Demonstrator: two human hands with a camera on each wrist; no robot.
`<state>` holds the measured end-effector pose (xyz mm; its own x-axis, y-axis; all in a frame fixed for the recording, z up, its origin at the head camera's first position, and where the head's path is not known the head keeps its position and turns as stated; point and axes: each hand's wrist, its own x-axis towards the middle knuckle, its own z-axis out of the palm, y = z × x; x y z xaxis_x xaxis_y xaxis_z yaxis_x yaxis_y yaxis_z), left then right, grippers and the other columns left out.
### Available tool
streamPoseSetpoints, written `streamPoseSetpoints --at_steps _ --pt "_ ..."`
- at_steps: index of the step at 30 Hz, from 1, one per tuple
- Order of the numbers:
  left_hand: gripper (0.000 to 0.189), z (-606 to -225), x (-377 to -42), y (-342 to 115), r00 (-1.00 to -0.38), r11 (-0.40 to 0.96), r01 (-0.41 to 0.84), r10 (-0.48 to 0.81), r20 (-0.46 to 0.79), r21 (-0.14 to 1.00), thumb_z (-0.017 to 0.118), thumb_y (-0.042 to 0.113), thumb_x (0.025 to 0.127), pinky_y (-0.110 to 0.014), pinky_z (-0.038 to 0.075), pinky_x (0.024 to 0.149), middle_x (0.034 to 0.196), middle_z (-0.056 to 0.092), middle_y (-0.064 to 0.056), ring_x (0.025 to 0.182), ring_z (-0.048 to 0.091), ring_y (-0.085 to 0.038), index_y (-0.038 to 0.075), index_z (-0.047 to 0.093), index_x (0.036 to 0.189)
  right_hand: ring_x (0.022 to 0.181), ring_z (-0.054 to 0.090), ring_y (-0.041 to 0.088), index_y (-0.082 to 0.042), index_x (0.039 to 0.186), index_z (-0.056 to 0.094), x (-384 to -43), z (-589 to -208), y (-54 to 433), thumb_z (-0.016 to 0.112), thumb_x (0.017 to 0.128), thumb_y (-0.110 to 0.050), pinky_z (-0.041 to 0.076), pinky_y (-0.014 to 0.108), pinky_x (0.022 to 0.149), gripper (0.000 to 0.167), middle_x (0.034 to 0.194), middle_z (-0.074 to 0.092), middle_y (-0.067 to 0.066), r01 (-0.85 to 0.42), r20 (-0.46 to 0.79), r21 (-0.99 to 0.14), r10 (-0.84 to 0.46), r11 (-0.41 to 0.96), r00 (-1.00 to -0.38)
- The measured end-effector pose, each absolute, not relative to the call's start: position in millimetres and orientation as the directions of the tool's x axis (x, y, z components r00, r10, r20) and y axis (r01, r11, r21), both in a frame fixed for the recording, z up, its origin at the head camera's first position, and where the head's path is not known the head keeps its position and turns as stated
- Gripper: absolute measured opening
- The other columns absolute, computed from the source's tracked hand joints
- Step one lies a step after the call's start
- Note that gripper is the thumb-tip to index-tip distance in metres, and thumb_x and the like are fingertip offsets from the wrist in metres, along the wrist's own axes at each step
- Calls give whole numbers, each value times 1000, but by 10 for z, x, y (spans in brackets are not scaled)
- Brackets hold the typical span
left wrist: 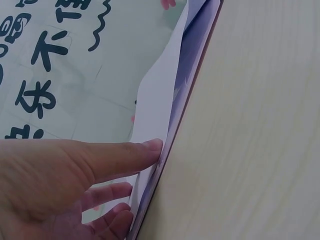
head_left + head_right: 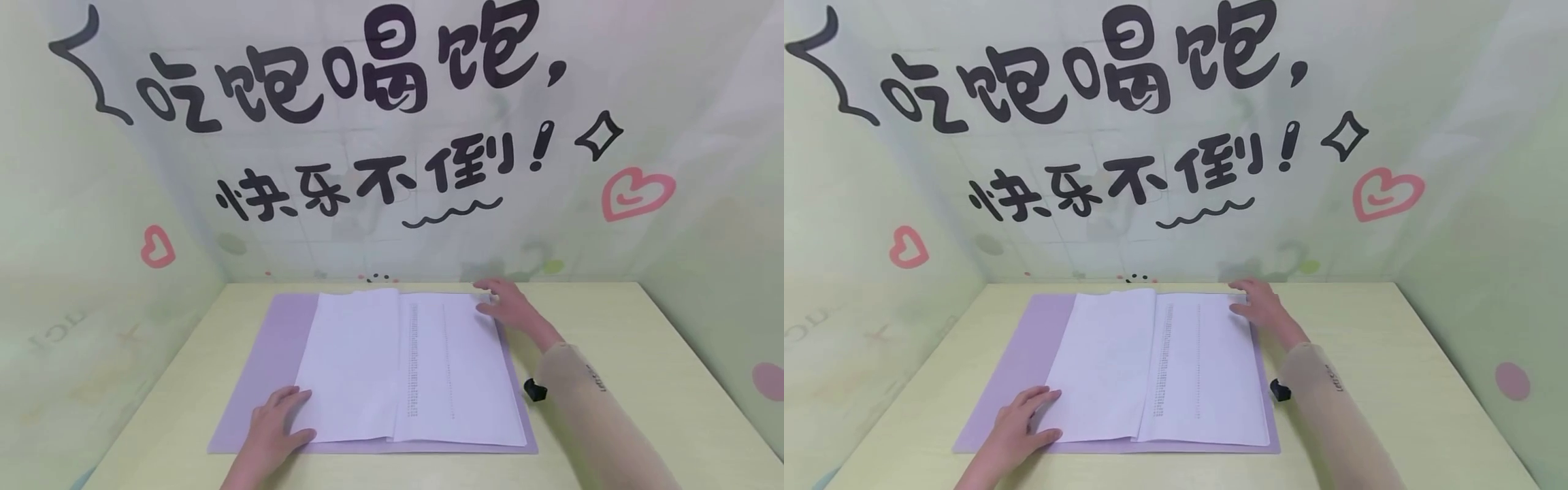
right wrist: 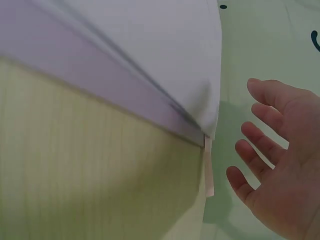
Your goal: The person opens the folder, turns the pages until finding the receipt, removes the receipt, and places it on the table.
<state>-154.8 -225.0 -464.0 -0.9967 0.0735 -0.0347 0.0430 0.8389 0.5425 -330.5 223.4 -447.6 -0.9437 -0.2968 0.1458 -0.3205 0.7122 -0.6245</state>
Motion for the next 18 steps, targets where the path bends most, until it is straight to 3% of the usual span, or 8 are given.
streamPoseSetpoints --at_steps 4,11,18 --pt "64 -4625 -1550 -2246 -997 837 46 76 -32 546 82 22 76 -65 39 100 146 47 -22 124 44 -50 7 59 133 125 47 48 -2 141 50 -3311 -4517 2387 66 93 -19 41 62 101 53 143 45 28 -279 89 -622 -287 732 -954" --pt "63 -4606 -1560 -2237 -997 842 37 70 -41 538 82 21 75 -64 40 101 145 48 -22 122 46 -49 7 60 132 117 51 50 4 142 47 -3310 -4589 2488 68 91 -18 46 59 96 59 130 46 33 -305 64 -610 -338 731 -939" --pt "63 -4603 -1564 -2239 -997 843 27 63 -48 538 83 21 75 -64 39 102 145 48 -21 123 46 -47 7 60 132 128 39 50 -4 146 44 -3298 -4656 2517 73 88 -29 32 71 103 69 142 41 32 -230 -20 -600 -301 766 -953"
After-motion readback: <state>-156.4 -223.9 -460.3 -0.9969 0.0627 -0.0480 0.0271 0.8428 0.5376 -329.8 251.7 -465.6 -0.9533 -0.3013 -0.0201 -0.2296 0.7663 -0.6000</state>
